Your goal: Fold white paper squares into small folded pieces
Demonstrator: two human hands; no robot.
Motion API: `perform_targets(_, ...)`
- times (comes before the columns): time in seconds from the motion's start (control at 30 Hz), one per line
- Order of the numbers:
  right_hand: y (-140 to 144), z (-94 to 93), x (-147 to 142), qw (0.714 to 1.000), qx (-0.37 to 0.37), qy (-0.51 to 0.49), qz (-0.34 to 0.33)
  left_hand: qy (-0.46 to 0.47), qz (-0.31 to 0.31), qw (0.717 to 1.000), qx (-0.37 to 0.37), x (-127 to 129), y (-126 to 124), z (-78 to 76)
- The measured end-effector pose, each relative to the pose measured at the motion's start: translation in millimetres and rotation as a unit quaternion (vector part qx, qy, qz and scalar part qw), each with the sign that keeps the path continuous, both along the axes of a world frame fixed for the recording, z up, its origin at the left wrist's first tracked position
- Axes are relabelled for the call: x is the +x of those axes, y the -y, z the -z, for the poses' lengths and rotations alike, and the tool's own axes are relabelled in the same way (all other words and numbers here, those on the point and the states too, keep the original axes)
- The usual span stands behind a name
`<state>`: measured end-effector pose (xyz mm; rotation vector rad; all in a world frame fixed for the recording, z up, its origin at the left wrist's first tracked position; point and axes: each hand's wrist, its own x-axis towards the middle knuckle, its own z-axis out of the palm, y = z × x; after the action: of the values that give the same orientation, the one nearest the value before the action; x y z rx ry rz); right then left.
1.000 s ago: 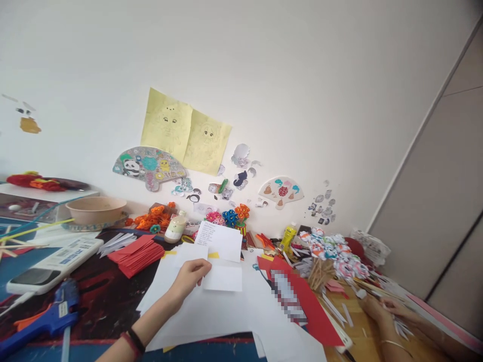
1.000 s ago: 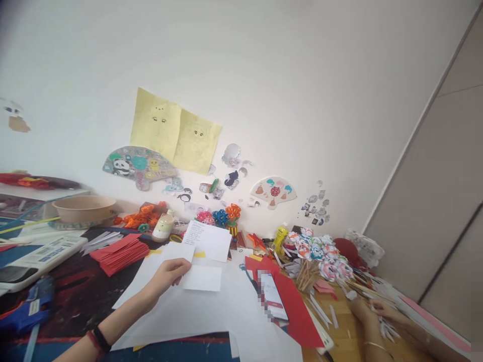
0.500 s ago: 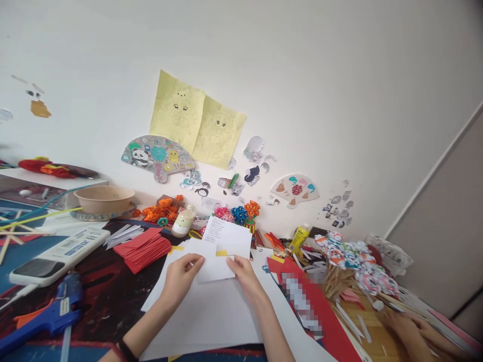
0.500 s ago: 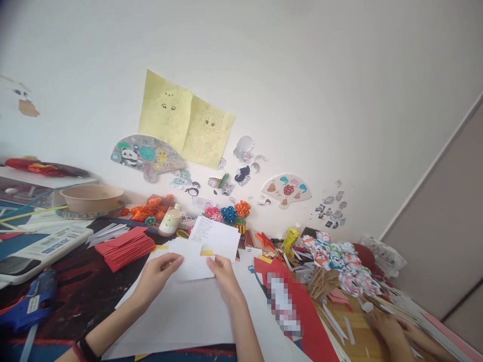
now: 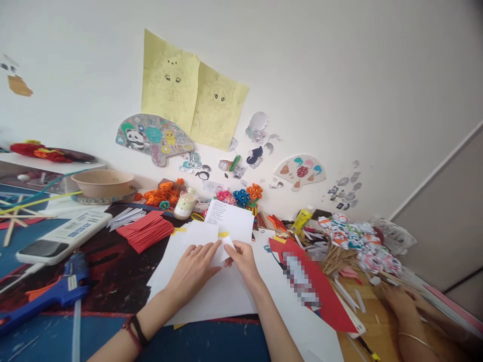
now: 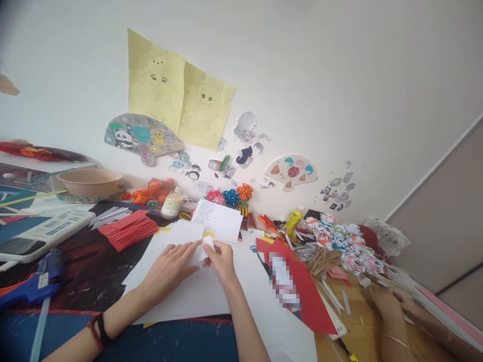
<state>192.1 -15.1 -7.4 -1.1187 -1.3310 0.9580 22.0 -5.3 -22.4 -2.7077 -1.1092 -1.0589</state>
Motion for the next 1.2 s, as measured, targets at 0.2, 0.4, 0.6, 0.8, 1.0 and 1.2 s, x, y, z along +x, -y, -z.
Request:
perform_targets(0.2,11.3,-13.6,-5.7,0.998,0.014,-0.014,-0.059,0.137,0.045,0.976,-0.163,1.5,0.5,1.8)
perform_targets(0.4,11.5,-13.2,-2.4,0.996,0.016,-0.021,-0.091,0.212,0.121,0.921,-0.303,3.1,2.9,-6.6)
perform_targets(0.6,12.3,-15.3,1.2,0.995,0.008,-0.027,-0.099,0.247,0.158,0.893,-0.342,3.4,3.7,-8.9)
perform_targets(0.8,13.9,-17.9,-0.6,0.994,0.002,-0.034,-0.106,0.243,0.144,0.892,-0.353,3.4,2.3,-6.2)
perform_targets(1.0,11.8,-12.9,-1.1,0.996,0.005,-0.04,-0.08,0.26,0.128,0.887,-0.361,2.9,1.2,-5.9)
perform_targets(1.2,11.3,-10.9,-1.0,0.997,-0.01,-0.055,-0.06,0.303,0.112,0.878,-0.354,2.4,4.2,-10.6)
